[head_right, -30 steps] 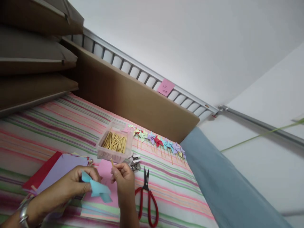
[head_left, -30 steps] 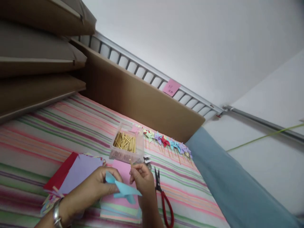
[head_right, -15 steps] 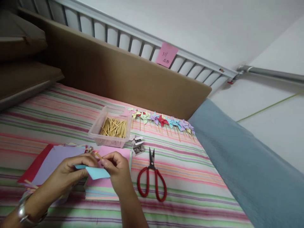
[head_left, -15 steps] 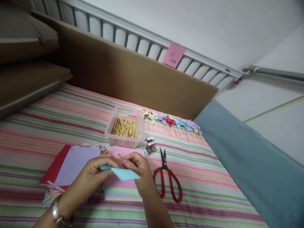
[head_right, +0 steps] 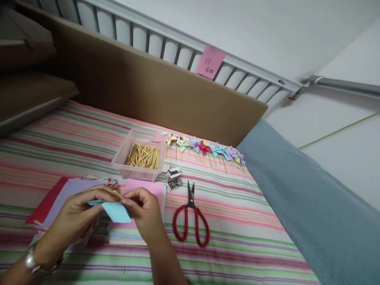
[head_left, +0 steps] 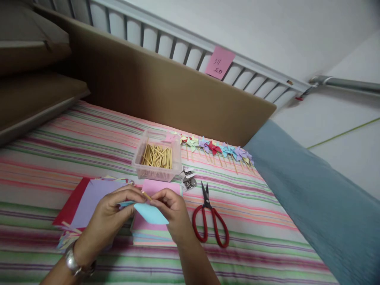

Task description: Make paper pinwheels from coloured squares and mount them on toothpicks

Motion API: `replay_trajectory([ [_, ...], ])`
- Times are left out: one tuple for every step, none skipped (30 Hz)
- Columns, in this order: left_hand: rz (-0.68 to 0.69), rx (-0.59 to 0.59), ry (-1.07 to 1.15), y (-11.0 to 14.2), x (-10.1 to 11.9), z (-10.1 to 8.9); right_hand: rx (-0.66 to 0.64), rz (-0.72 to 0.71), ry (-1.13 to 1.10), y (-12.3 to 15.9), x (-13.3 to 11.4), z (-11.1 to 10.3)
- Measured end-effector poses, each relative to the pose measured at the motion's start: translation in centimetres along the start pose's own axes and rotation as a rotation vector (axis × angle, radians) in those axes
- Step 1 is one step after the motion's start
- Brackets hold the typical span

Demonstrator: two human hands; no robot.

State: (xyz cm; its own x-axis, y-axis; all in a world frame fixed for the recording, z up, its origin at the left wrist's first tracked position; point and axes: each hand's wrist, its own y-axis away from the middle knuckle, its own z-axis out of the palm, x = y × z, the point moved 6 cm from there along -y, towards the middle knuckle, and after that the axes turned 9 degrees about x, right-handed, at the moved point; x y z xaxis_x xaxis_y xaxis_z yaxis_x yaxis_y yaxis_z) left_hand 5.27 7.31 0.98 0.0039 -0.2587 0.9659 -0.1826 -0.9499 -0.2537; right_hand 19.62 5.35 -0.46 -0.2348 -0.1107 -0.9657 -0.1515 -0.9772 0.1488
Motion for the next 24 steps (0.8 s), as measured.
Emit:
replay_trajectory([
  [0.009, 0.007, 0.0, -0.01, 0.11, -0.04, 0.003, 0.003, -0.002, -0.02, 0.04, 0.0],
  [0.015, 0.012, 0.0, -0.01, 0.21, -0.07, 0.007, 0.004, -0.003, -0.05, 0.08, -0.01],
  [0.023, 0.017, -0.001, -0.01, 0.31, -0.1, 0.008, 0.003, -0.001, -0.06, 0.1, -0.02],
  [0.027, 0.02, -0.006, -0.01, 0.4, -0.13, 0.008, 0.003, 0.002, -0.07, 0.12, -0.01],
  [0.03, 0.021, -0.012, -0.01, 0.47, -0.14, 0.007, 0.002, 0.007, -0.07, 0.12, -0.01],
  [0.031, 0.024, -0.016, -0.01, 0.53, -0.16, 0.007, -0.001, 0.011, -0.06, 0.1, 0.0],
  [0.03, 0.028, -0.019, -0.01, 0.57, -0.19, 0.007, -0.006, 0.015, -0.04, 0.06, 0.01],
  [0.03, 0.034, -0.021, -0.02, 0.61, -0.24, 0.006, -0.01, 0.018, -0.02, 0.01, 0.03],
  [0.028, 0.038, -0.024, -0.03, 0.61, -0.27, 0.005, -0.013, 0.021, 0.0, -0.03, 0.04],
  [0.027, 0.044, -0.027, -0.04, 0.6, -0.32, 0.006, -0.014, 0.025, 0.01, -0.06, 0.05],
  [0.027, 0.047, -0.031, -0.05, 0.58, -0.35, 0.005, -0.014, 0.029, 0.03, -0.08, 0.07],
  [0.03, 0.047, -0.034, -0.05, 0.55, -0.36, 0.005, -0.013, 0.034, 0.04, -0.08, 0.08],
  [0.035, 0.046, -0.038, -0.05, 0.52, -0.36, 0.005, -0.011, 0.04, 0.06, -0.08, 0.09],
  [0.039, 0.044, -0.041, -0.04, 0.49, -0.36, 0.005, -0.011, 0.044, 0.07, -0.09, 0.11],
  [0.043, 0.043, -0.043, -0.04, 0.45, -0.37, 0.005, -0.012, 0.047, 0.08, -0.11, 0.13],
  [0.048, 0.044, -0.044, -0.03, 0.44, -0.4, 0.005, -0.012, 0.049, 0.1, -0.13, 0.15],
  [0.051, 0.045, -0.043, -0.02, 0.43, -0.42, 0.005, -0.012, 0.051, 0.12, -0.15, 0.17],
  [0.054, 0.045, -0.039, -0.01, 0.45, -0.45, 0.004, -0.011, 0.052, 0.14, -0.17, 0.2],
  [0.054, 0.042, -0.034, 0.0, 0.48, -0.47, 0.003, -0.01, 0.053, 0.16, -0.19, 0.23],
  [0.053, 0.038, -0.029, 0.0, 0.52, -0.47, 0.001, -0.011, 0.053, 0.17, -0.22, 0.25],
  [0.049, 0.033, -0.025, 0.0, 0.56, -0.46, 0.001, -0.013, 0.055, 0.17, -0.25, 0.26],
  [0.043, 0.029, -0.025, 0.0, 0.6, -0.45, 0.0, -0.017, 0.057, 0.17, -0.27, 0.27],
  [0.038, 0.027, -0.026, -0.01, 0.63, -0.43, 0.002, -0.021, 0.058, 0.16, -0.29, 0.26],
  [0.033, 0.029, -0.027, -0.03, 0.65, -0.43, 0.005, -0.026, 0.061, 0.15, -0.3, 0.24],
])
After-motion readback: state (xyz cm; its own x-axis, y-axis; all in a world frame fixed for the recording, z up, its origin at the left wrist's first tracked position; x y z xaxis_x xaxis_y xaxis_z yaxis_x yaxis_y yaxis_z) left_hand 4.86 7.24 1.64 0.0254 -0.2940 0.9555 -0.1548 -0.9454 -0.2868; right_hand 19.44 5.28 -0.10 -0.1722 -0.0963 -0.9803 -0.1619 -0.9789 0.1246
